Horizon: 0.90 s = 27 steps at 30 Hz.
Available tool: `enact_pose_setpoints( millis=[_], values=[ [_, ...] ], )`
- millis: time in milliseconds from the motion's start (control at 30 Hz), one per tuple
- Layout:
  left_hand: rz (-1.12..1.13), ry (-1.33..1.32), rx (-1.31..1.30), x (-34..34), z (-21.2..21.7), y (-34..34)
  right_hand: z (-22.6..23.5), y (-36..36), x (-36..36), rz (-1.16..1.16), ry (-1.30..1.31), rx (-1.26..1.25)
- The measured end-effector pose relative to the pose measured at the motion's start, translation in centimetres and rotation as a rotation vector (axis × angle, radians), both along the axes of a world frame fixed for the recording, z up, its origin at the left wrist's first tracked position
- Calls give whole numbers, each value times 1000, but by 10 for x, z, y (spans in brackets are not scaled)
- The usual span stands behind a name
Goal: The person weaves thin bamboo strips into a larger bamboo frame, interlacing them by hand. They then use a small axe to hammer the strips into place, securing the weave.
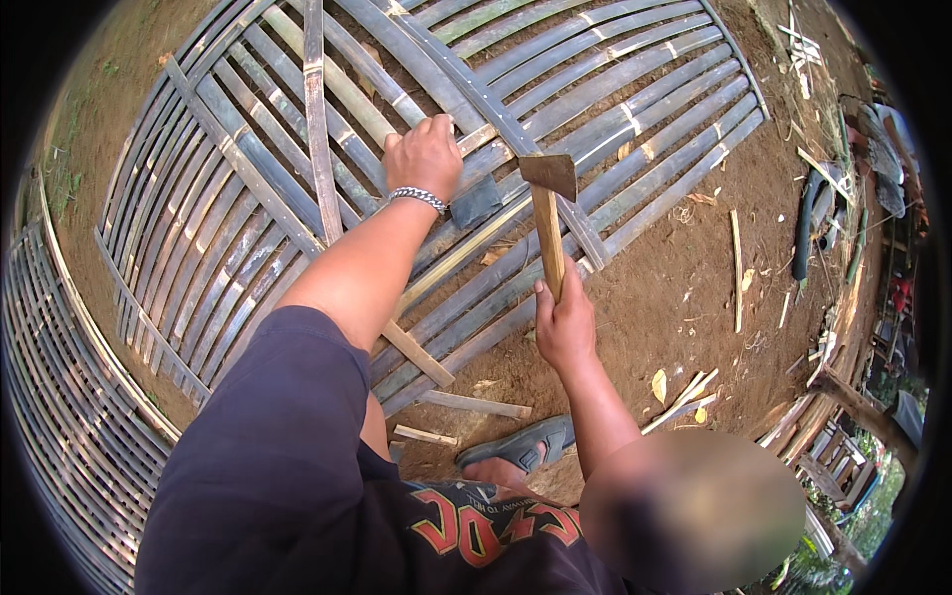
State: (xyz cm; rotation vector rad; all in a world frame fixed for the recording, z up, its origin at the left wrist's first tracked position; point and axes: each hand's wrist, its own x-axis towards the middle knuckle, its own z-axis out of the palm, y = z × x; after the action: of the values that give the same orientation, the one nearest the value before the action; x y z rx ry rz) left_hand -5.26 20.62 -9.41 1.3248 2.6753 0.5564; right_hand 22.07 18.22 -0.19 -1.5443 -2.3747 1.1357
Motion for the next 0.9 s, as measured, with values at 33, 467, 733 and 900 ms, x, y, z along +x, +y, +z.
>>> enact_pose_setpoints(
  millis=[33, 467, 733, 900],
  values=[
    [1, -2, -4, 1, 0, 1, -3, 3, -4, 25, 27, 15],
    [2, -9, 56, 1, -1, 2, 3, 48, -41, 240, -176, 134],
    [-6, -47, 51, 1, 3, 1, 11, 48, -41, 206, 10, 265],
    [-10, -47, -2, -5, 6, 4, 6, 54, -44, 162, -81, 213]
  ],
)
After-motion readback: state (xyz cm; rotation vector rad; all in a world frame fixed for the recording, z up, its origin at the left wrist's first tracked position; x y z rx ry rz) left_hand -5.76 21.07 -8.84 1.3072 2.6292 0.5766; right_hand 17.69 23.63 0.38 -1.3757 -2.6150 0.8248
